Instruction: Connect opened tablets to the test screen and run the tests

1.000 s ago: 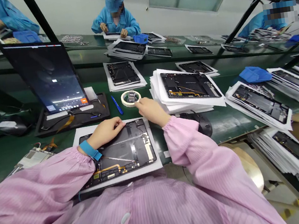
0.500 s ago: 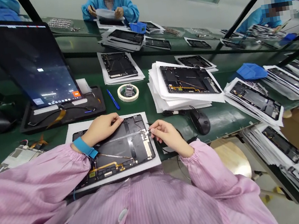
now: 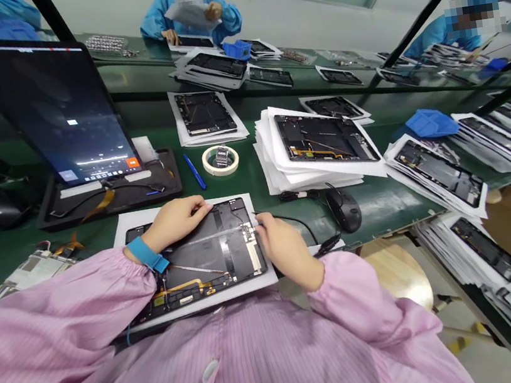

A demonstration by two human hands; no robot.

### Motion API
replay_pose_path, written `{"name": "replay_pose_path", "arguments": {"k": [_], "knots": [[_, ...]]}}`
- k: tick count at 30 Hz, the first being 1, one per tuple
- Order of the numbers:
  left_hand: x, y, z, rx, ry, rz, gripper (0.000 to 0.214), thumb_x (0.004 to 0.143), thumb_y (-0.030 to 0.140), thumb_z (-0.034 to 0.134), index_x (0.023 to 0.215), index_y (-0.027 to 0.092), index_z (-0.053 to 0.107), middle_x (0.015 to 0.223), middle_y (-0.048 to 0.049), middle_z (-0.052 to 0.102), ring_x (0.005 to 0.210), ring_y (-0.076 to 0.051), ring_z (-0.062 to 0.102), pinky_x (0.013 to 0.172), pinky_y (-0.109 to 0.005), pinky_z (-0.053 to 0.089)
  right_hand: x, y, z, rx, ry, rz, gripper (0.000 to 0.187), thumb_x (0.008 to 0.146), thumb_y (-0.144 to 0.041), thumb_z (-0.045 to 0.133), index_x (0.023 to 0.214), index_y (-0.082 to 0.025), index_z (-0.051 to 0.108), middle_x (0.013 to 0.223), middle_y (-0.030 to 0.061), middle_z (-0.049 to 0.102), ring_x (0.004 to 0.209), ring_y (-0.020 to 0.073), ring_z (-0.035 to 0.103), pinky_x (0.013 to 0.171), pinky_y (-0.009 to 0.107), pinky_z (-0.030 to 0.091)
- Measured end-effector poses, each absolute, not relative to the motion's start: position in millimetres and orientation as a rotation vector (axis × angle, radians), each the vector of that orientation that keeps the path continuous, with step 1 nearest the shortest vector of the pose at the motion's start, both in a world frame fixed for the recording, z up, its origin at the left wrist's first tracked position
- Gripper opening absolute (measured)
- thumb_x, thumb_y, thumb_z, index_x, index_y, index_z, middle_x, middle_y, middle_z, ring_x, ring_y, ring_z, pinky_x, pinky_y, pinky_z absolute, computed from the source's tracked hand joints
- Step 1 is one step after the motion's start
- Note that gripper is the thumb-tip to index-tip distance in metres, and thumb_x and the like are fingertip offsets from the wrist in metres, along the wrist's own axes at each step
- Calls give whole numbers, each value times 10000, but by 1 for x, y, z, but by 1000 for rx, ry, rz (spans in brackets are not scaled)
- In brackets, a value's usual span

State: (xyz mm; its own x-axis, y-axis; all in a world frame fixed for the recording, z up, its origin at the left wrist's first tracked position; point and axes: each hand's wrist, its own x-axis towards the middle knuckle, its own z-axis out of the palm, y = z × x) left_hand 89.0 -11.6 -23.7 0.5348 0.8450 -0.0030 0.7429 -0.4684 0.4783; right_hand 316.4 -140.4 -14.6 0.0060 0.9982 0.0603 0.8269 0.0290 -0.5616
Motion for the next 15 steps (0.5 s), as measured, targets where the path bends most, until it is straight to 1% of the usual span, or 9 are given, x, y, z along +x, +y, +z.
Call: {"name": "replay_pose_path", "arguments": {"k": [1,2,3,6,8,10,12,13,15], "knots": [[89,-11,-24,2338,1289,333,353,924,476,428,809,207,625,783,-24,681,723,-212,598,574,-277,293,312,-143,-15,-1876,-1980,299,293,955,-328,430,1149,-137,538,914,136,645,840,255,610,767,390,486],[88,-11,-24,2325,1283,339,359,924,482,427,800,206,620,780,-24,678,718,-209,593,574,-275,290,309,-146,-16,-1878,-2073,154,336,961,-319,420,1210,-114,510,970,162,638,892,282,605,797,419,484],[88,-11,-24,2315,1278,343,364,923,487,427,790,204,613,773,-23,674,710,-206,588,573,-274,286,306,-147,-19,-1862,-2147,84,368,965,-312,409,1251,-93,481,1011,180,628,921,299,600,806,436,487],[88,-10,-24,2308,1268,348,365,920,489,428,770,202,597,754,-23,662,693,-201,572,571,-275,272,301,-148,-25,-1812,-2225,104,378,974,-270,363,1288,-73,438,1064,188,614,955,296,601,799,429,508],[88,-10,-24,2308,1269,343,364,917,489,427,763,202,589,746,-23,655,689,-200,567,570,-276,266,302,-146,-26,-1811,-2209,131,382,972,-268,366,1298,-83,435,1037,174,621,933,287,608,779,420,515],[89,-11,-23,2302,1268,341,370,916,494,419,757,203,582,744,-24,651,690,-200,565,569,-277,264,313,-145,-20,-1775,-2178,147,376,962,-287,403,1293,-119,461,970,136,639,868,264,618,757,401,517],[88,-12,-22,2292,1258,342,379,916,499,406,752,203,576,751,-26,650,696,-201,567,570,-276,267,341,-146,-12,-1753,-1941,-13,328,953,-302,423,1234,-159,518,926,98,645,839,235,619,784,382,507],[88,-12,-22,2288,1252,339,382,917,500,401,750,203,574,754,-27,651,699,-202,568,570,-276,268,360,-147,-9,-1761,-1717,-179,302,955,-299,407,1188,-164,544,919,90,642,848,224,616,813,382,496],[87,-12,-22,2290,1244,324,388,918,502,394,747,203,573,754,-28,653,701,-204,570,570,-276,270,406,-150,-7,-1791,-1198,-530,294,950,-283,358,1084,-144,580,920,102,636,876,224,607,854,403,475]]}}
